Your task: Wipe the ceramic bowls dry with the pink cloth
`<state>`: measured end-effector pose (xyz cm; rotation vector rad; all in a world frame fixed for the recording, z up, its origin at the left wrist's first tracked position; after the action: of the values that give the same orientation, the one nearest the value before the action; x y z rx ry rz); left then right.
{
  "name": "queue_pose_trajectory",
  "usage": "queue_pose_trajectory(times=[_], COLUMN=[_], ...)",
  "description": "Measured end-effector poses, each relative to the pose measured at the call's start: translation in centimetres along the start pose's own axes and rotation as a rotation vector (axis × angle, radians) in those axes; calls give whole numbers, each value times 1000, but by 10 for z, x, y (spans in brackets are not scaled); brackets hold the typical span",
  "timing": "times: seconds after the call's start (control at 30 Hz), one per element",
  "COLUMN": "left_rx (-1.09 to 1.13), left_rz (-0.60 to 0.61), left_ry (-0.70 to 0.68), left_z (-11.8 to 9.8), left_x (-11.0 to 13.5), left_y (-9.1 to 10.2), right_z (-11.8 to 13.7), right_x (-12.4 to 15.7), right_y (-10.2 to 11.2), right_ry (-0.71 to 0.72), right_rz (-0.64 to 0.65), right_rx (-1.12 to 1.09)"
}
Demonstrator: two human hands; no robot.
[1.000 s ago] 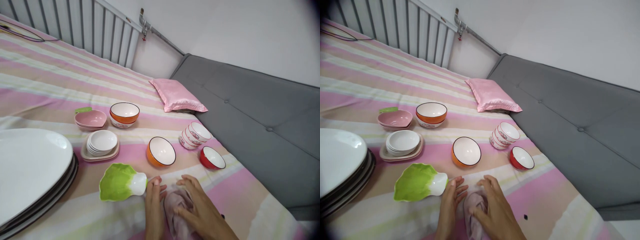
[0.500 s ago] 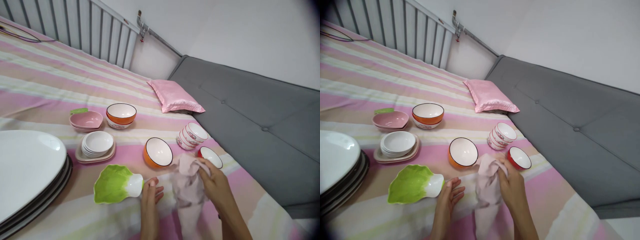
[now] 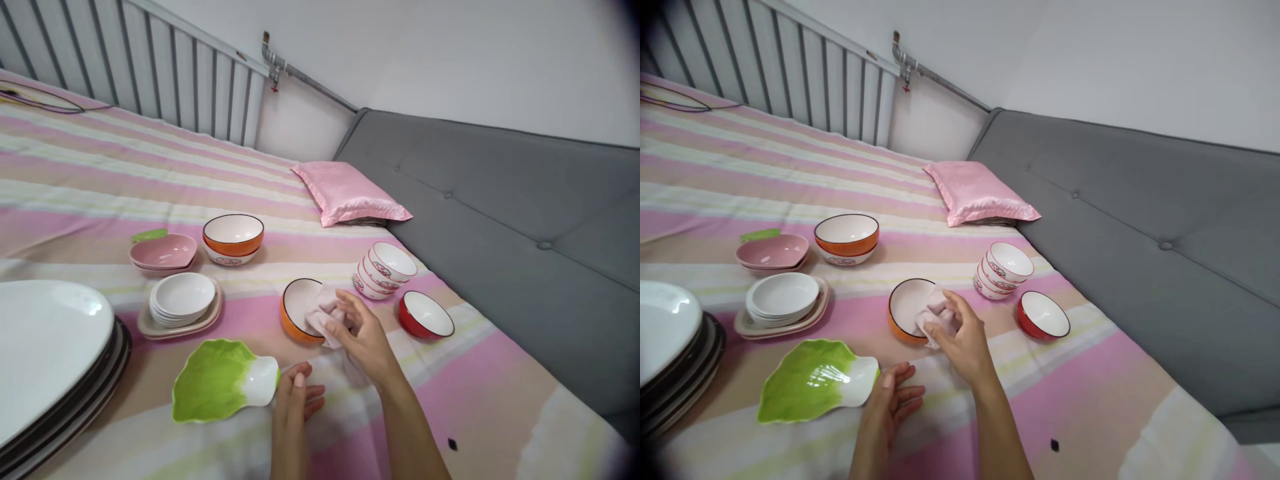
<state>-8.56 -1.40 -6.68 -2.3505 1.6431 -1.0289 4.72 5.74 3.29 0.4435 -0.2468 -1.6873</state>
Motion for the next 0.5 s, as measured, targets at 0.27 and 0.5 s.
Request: queue_pose_trajectory(times=[0.27, 0.5], left_rx=[-212, -304], left_rz=[26, 41], left_ry=[-156, -374], left_z=[0, -18], left_x=[0, 22], left_y=[-2, -13], right_z=[-38, -74], right_x=[-19, -25], right_y=[0, -9], right_ry=[-272, -378], right_rz=[-186, -36], right_rx=[285, 60])
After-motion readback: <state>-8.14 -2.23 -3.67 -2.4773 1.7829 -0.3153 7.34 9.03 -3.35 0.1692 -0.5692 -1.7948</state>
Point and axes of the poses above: each hand's wrist, its own x-axis away from the middle knuckle, its own y-axis out of the back of the hand, z = x × y, the point moved 6 cm from there along -x, towards the middle knuckle, and after that the axes turned 1 degree about -y, right-handed, at the moved point
